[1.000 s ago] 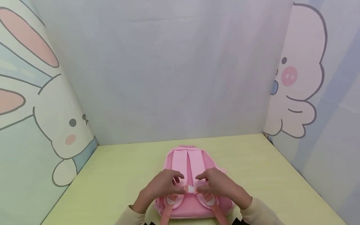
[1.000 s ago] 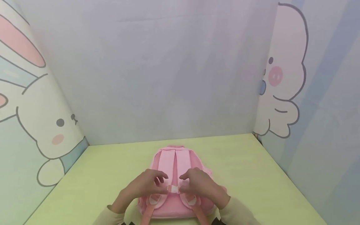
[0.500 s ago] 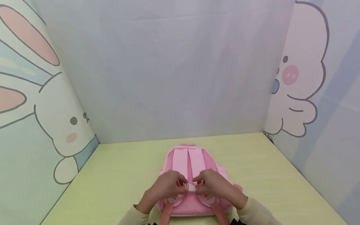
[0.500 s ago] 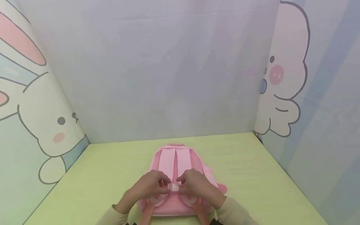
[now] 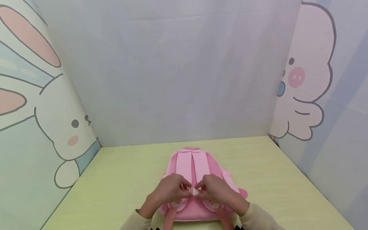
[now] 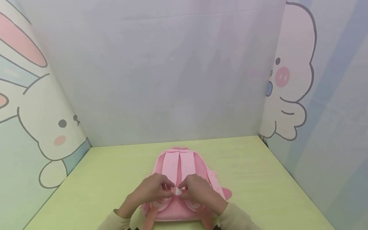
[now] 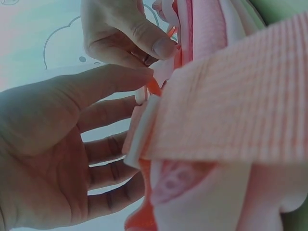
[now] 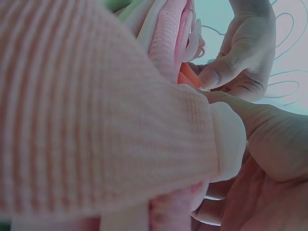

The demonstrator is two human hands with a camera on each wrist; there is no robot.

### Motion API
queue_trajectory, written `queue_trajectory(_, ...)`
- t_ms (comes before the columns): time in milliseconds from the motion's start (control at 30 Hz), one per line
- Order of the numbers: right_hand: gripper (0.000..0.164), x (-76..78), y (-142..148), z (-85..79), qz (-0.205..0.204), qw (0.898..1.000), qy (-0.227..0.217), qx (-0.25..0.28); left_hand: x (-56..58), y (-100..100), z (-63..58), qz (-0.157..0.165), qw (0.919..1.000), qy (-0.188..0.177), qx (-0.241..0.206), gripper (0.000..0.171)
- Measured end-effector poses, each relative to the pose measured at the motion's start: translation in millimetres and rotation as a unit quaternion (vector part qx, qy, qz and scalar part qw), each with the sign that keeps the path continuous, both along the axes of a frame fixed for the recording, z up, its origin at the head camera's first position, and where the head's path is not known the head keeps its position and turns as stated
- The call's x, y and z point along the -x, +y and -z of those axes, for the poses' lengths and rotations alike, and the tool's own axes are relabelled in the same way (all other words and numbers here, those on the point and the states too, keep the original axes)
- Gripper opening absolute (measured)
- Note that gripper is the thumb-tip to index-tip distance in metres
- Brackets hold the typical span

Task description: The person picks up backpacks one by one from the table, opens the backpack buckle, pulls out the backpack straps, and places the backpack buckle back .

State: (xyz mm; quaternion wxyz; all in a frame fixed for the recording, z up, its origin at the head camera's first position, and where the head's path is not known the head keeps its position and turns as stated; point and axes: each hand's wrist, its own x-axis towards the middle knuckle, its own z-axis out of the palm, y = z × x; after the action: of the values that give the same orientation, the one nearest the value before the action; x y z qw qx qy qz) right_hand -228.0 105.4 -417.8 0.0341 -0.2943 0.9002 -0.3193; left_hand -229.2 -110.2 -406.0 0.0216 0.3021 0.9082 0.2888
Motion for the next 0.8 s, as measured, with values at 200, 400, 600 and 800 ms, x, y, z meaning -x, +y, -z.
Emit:
queue_trajectory(200, 0.013, -3.3, -3, 2.4, 0.007, 1.000, 0.010, -0.010, -1.5, -1, 1.4, 0.004, 1.0000, -0.003, 0.001, 0.012)
queue_trajectory(400, 0.009, -7.5, -3, 4.3, 0.016, 0.998, 0.049, -0.034, -1.3, -2, 3.9, 0.007, 0.9999, -0.011, -0.004, 0.010)
queue_trajectory(600, 0.016, -8.1, -4, 2.1, 0.008, 0.996, 0.072, -0.051, 0.1, -3, 7.3, 0.011, 0.9998, -0.015, 0.001, 0.010)
queue_trajectory(800, 0.022, -0.5, -4, -6.3, -0.010, 0.995, 0.081, -0.061, 5.4, -5, 3.0, 0.015, 0.9998, -0.014, -0.005, 0.012)
